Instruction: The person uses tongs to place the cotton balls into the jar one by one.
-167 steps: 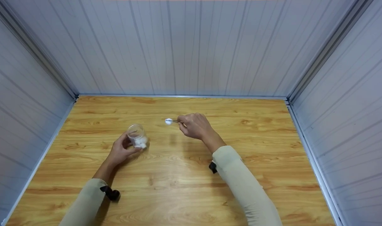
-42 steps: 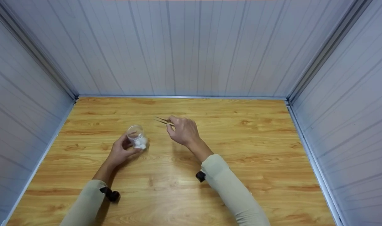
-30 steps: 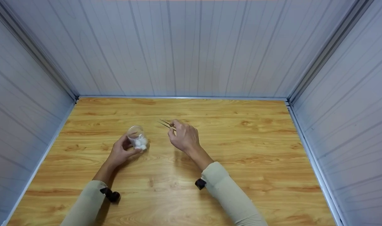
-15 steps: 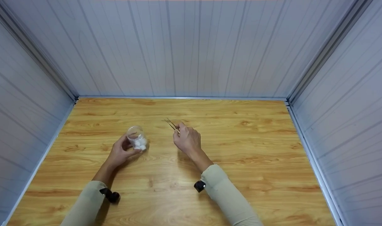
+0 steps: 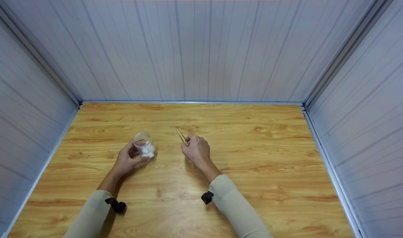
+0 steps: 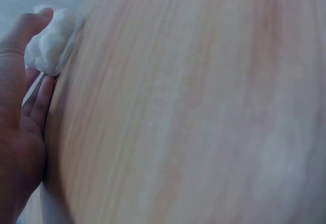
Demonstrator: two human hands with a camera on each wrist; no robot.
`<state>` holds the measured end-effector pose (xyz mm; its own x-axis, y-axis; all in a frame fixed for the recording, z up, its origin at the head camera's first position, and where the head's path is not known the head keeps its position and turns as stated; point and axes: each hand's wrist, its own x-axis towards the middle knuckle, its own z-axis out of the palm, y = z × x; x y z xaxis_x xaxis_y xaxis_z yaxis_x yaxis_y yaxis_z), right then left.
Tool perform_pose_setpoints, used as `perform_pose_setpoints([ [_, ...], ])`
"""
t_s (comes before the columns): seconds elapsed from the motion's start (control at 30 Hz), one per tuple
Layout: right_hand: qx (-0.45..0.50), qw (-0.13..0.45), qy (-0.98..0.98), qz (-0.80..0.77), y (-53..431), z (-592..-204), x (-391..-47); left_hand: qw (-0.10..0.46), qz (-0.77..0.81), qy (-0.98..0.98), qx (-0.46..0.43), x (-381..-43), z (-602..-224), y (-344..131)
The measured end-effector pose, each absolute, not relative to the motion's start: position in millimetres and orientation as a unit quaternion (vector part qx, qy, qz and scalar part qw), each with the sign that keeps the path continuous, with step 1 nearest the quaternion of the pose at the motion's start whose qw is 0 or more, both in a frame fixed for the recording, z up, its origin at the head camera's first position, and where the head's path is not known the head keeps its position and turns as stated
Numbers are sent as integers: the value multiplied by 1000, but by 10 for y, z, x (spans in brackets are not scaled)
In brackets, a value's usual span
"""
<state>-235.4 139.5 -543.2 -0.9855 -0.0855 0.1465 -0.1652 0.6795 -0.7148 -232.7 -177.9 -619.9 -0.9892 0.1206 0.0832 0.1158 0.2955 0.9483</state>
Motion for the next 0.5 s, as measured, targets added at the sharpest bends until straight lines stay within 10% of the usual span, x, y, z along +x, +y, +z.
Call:
perform_pose_setpoints([
  [0.5,67,-10,-883,465,1489,-5893,-2537,-5,598,798,75,-2316,-6201,-1777],
])
